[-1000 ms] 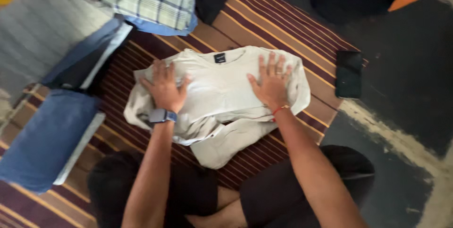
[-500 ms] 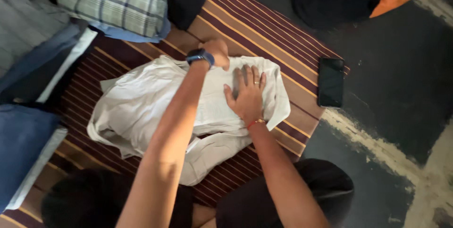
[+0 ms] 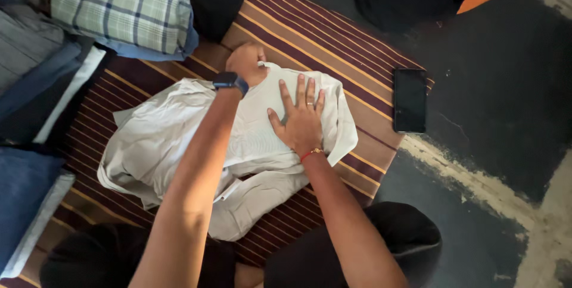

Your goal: The person folds a light-colored sweatshirt by smoothing it out, folding in the sleeves, and then folding the body of the garment into a rectangular shape.

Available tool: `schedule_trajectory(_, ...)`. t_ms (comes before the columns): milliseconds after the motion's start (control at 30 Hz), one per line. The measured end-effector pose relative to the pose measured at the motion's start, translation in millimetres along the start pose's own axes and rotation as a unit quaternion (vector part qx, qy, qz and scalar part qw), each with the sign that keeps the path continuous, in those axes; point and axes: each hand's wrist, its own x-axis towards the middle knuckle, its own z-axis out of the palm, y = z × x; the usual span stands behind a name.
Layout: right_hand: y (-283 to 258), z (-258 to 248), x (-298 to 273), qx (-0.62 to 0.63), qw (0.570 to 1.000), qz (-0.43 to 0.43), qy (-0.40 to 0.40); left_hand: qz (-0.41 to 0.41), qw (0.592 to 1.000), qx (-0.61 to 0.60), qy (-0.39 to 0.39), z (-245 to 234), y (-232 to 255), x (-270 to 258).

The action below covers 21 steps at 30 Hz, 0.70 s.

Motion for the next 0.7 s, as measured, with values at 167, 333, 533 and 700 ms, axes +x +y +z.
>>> schedule_trajectory(167, -8.2, 9.8, 13.3, 0.004, 0.996, 0.085, 0.030, 0.091, 0.992, 0.049, 0.072, 2.6, -6.0, -18.4)
schedule_trajectory(333, 1.5, 22.4, 16.9, -0.018, 0.995, 0.091, 0.048, 0.141, 0.904, 0.268, 0.303, 9.9, 13.7, -26.4)
schedule_trajectory(533, 15.7, 39.5, 7.7, 0.072, 0.992, 0.017, 0.102, -0.046, 0.963, 0.122, 0.234, 46.6, 55.3, -53.7)
schedule_trajectory(700, 26.9, 9.3, 13.8, 0.076, 0.996, 0.003, 0.045, -0.162, 0.948, 0.101, 0.253, 45.8, 63.7, -39.4)
